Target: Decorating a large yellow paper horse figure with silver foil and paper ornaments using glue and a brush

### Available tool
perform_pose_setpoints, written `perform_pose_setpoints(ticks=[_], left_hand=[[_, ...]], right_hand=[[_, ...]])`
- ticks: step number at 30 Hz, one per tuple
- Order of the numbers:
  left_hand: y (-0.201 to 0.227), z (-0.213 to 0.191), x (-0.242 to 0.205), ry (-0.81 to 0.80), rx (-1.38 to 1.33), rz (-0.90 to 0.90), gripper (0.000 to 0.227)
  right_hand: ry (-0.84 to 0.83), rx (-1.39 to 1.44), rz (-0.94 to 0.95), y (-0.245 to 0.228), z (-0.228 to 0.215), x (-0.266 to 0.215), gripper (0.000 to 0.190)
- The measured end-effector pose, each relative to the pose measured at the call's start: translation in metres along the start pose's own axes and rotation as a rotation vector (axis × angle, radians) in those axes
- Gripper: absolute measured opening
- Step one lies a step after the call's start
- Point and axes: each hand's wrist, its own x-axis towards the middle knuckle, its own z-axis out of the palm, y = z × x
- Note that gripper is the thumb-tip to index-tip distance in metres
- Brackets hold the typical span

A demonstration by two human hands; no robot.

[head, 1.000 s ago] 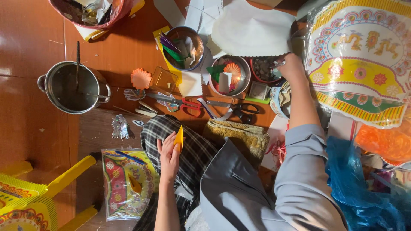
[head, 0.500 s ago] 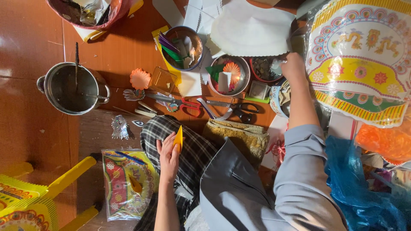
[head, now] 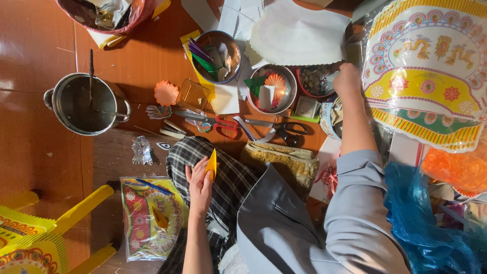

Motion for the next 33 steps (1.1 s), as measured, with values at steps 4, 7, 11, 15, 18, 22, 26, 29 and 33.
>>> perform_pose_setpoints(ticks=[4, 7, 11, 15, 18, 22, 26, 29, 33], left_hand=[[0.001, 0.0, 0.0, -0.003, -0.004, 0.001, 0.034], [-0.003, -0.001, -0.001, -0.008, 0.011, 0.01, 0.033], [0.002, -0.001, 0.0, -0.006, 0.01, 0.007, 0.034], [0.006, -0.001, 0.001, 0.0, -0.01, 0.0, 0.034], [0.015, -0.002, 0.001, 0.003, -0.018, -0.002, 0.035], [0.013, -0.001, 0.002, 0.006, -0.018, 0.01, 0.034], [0.005, -0.001, 0.001, 0.018, -0.028, 0.023, 0.033], [-0.003, 0.0, 0.0, 0.036, -0.062, 0.041, 0.032], [0.004, -0.004, 0.0, 0.053, -0.112, 0.067, 0.029]], right_hand=[[-0.016, -0.051, -0.001, -0.004, -0.004, -0.006, 0.023], [-0.043, -0.043, 0.023, -0.01, -0.004, -0.01, 0.021], [-0.122, 0.045, 0.057, -0.015, -0.006, -0.008, 0.017], [-0.035, -0.019, 0.099, -0.02, -0.005, -0.001, 0.02], [-0.049, 0.002, 0.154, -0.047, -0.014, -0.015, 0.025], [-0.108, 0.01, 0.139, -0.038, 0.013, -0.008, 0.028], [0.009, 0.127, 0.204, -0.043, 0.006, -0.012, 0.028], [0.337, 0.341, -0.108, -0.047, -0.001, -0.03, 0.02], [0.163, 1.041, 0.105, -0.08, -0.016, -0.075, 0.007]])
